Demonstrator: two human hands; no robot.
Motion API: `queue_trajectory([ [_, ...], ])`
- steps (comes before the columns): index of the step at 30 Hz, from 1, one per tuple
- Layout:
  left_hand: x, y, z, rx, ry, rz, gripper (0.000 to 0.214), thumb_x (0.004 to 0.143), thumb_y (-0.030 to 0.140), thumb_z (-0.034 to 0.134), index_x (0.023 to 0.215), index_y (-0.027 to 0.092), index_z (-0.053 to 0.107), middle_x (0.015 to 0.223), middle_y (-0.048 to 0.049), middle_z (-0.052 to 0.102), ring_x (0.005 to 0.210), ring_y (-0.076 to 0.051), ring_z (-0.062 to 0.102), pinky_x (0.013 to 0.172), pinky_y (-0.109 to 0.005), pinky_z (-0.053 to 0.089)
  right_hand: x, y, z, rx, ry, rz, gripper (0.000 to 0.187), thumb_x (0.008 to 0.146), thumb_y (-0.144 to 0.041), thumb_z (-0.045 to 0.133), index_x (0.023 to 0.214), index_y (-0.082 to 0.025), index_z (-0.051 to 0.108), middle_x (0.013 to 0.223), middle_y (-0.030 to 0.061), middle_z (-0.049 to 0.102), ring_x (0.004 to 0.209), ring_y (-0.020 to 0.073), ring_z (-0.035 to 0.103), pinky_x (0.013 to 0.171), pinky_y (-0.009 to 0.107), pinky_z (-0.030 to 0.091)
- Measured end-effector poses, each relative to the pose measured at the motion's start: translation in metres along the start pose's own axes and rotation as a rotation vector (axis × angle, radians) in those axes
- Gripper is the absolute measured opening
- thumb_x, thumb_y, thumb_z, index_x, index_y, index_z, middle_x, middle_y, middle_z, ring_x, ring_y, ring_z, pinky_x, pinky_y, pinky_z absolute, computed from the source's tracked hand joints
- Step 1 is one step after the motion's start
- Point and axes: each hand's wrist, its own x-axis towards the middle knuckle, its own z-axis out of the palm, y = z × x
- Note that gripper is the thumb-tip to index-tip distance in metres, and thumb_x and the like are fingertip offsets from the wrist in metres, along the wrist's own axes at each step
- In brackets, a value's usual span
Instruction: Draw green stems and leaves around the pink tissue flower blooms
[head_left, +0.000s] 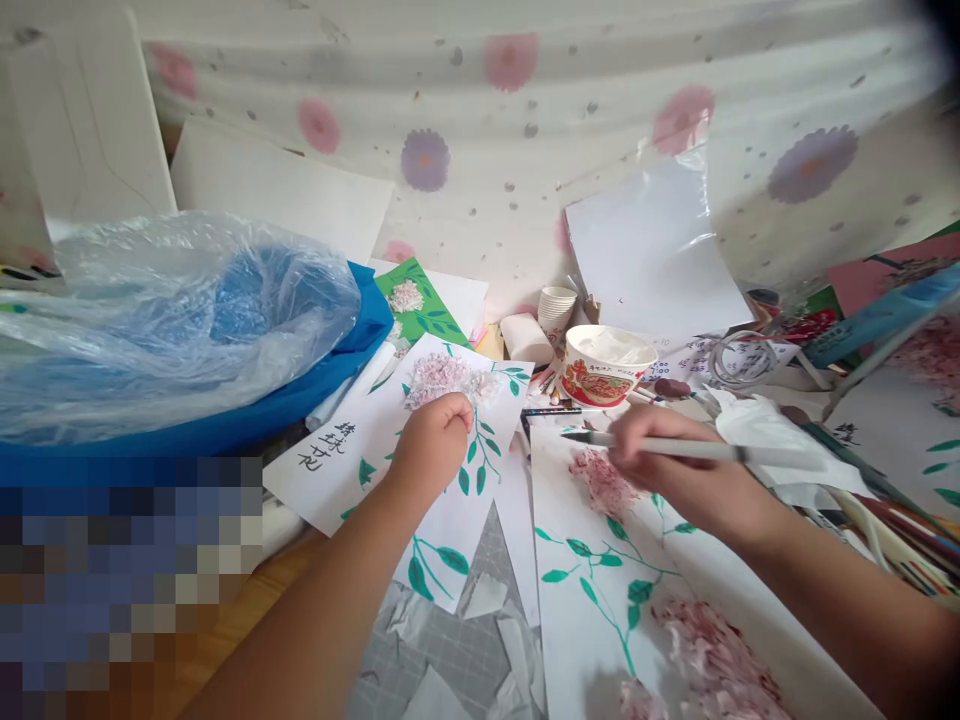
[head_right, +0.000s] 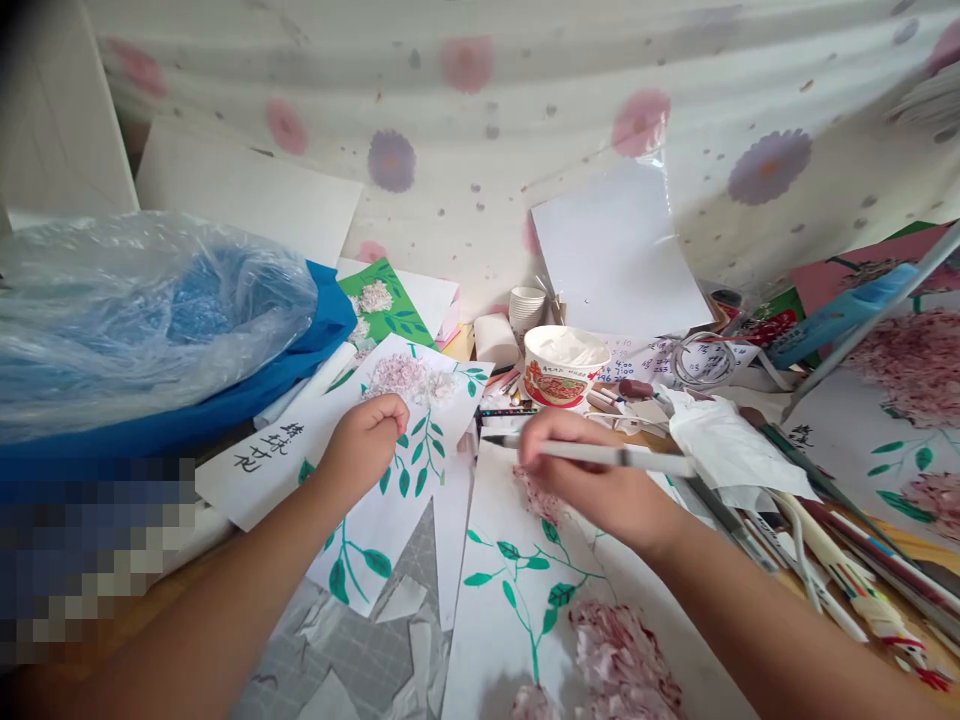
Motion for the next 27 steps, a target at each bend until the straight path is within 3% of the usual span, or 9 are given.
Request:
queue_trajectory([
  [2,-0.002,0.002,0.009,-0.01,-0.083,0.084,0.016,0.062,0.009,0.032,0.056,0.02,0.043,0.051,0.0048,0.04,0.051,-0.011,0.042,0.047,-0.021,0.031,-0.02,0.009,-0.009,0.327,0.145,0.057,0.012,0.073,-0.022,0.05,0.062,-0.021,0.047,0.047,-0.0064,0.032,0.039,0.0075,0.028,0.04,0.021,0.025],
  [4,-0.006,0.007,0.018,0.028,-0.182,0.254,0.019,0.064,0.009,0.035,0.062,0.02,0.05,0.062,0.004,0.051,0.064,-0.012,0.048,0.059,-0.023,0.036,-0.039,0.018,-0.011,0.451,0.144,0.128,0.013,0.074,-0.028,0.051,0.063,-0.021,0.052,0.042,-0.0069,0.029,0.036,0.0071,0.024,0.04,0.022,0.024],
  [6,-0.011,0.013,0.024,0.114,-0.281,0.437,0.021,0.07,0.012,0.038,0.074,0.022,0.056,0.08,0.0023,0.058,0.081,-0.015,0.049,0.074,-0.028,0.036,-0.051,0.025,-0.012,0.448,0.091,0.189,0.024,0.077,-0.038,0.046,0.069,-0.02,0.059,0.042,-0.0038,0.038,0.037,0.0081,0.03,0.041,0.023,0.026],
  [8,-0.015,0.015,0.029,0.201,-0.36,0.509,0.021,0.073,0.022,0.045,0.091,0.025,0.056,0.1,0.0003,0.056,0.097,-0.019,0.045,0.086,-0.036,0.03,-0.057,0.029,-0.013,0.398,0.006,0.263,0.038,0.079,-0.048,0.04,0.081,-0.018,0.063,0.05,0.0015,0.051,0.041,0.0101,0.039,0.042,0.024,0.03],
  [11,-0.019,0.013,0.034,0.28,-0.475,0.471,0.042,0.073,0.037,0.05,0.114,0.031,0.043,0.128,0.0003,0.038,0.118,-0.025,0.026,0.095,-0.05,0.013,-0.055,0.03,-0.015,0.277,-0.124,0.34,0.039,0.078,-0.049,0.042,0.092,-0.017,0.061,0.069,0.007,0.062,0.047,0.0117,0.047,0.045,0.024,0.035],
  [14,-0.019,0.01,0.036,0.322,-0.572,0.413,0.046,0.077,0.037,0.045,0.121,0.034,0.033,0.136,0.0028,0.025,0.124,-0.024,0.013,0.096,-0.055,0.002,-0.05,0.028,-0.013,0.144,-0.174,0.335,0.023,0.073,-0.037,0.054,0.082,-0.016,0.06,0.075,0.0063,0.06,0.057,0.0129,0.051,0.051,0.024,0.039],
  [17,-0.018,0.009,0.036,0.358,-0.617,0.388,0.044,0.078,0.037,0.043,0.121,0.033,0.035,0.137,0.004,0.021,0.125,-0.024,0.008,0.096,-0.056,0.0,-0.047,0.027,-0.006,0.017,-0.153,0.303,0.01,0.069,-0.024,0.058,0.067,-0.016,0.052,0.063,0.0005,0.051,0.058,0.0111,0.046,0.052,0.021,0.037],
  [21,-0.017,0.011,0.034,0.39,-0.64,0.381,0.042,0.08,0.037,0.038,0.122,0.036,0.032,0.138,0.0067,0.017,0.126,-0.022,0.006,0.097,-0.055,0.001,-0.045,0.029,0.0,-0.123,-0.221,0.287,0.01,0.066,-0.009,0.05,0.066,-0.016,0.045,0.056,-0.0038,0.043,0.048,0.0071,0.037,0.045,0.018,0.031],
  [27,-0.018,0.009,0.033,0.44,-0.638,0.392,0.04,0.083,0.034,0.031,0.123,0.039,0.029,0.138,0.0094,0.014,0.126,-0.02,0.005,0.098,-0.054,0.002,-0.047,0.038,-0.003,-0.156,-0.225,0.194,0.011,0.068,-0.014,0.049,0.06,-0.016,0.041,0.058,-0.0008,0.045,0.052,0.0095,0.04,0.048,0.021,0.033],
])
